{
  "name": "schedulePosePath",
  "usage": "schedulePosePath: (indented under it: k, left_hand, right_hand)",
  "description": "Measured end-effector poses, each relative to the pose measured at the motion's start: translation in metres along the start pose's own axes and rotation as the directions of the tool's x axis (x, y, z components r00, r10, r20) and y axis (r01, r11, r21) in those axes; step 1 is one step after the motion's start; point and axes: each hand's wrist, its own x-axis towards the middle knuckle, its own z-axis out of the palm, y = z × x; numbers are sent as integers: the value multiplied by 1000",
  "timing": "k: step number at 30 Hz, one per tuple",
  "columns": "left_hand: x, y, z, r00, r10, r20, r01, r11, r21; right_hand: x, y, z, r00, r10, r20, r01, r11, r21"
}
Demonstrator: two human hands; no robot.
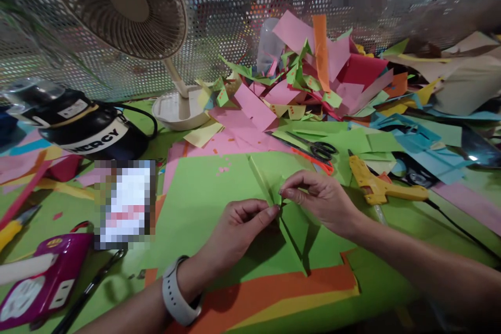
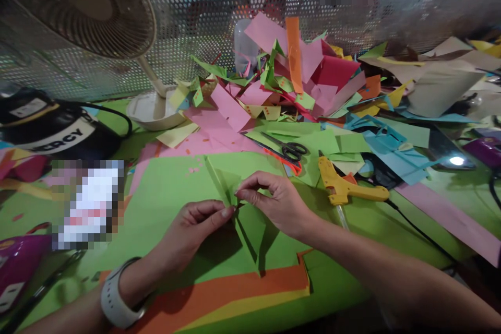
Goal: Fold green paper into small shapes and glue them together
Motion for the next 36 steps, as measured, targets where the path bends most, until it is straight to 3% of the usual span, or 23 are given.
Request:
schedulePosePath:
  k: [8,14,19,26,31,36]
  left_hand:
    - [2,-2,-1,1000,-23,16,23,1000,13]
    - [2,-6,-2,999,-39,-4,39,998,57]
    - [4,-3,0,998,-56,-3,56,996,72]
    - [8,-5,9,990,-45,-131,55,996,74]
    - [5,-6,11,991,12,-130,-2,997,71]
    - [4,-3,10,994,-39,-103,41,999,16]
  right_hand:
    - [-2,1,2,1000,-4,-8,3,999,-36]
    - [-3,1,5,996,24,-82,-22,999,24]
    - [1,0,4,996,78,-37,-76,996,52]
    - [-2,-1,6,985,170,5,-169,976,134]
    - [-4,-4,6,982,186,24,-187,965,186]
    - [-1,-8,0,981,195,-13,-190,964,186]
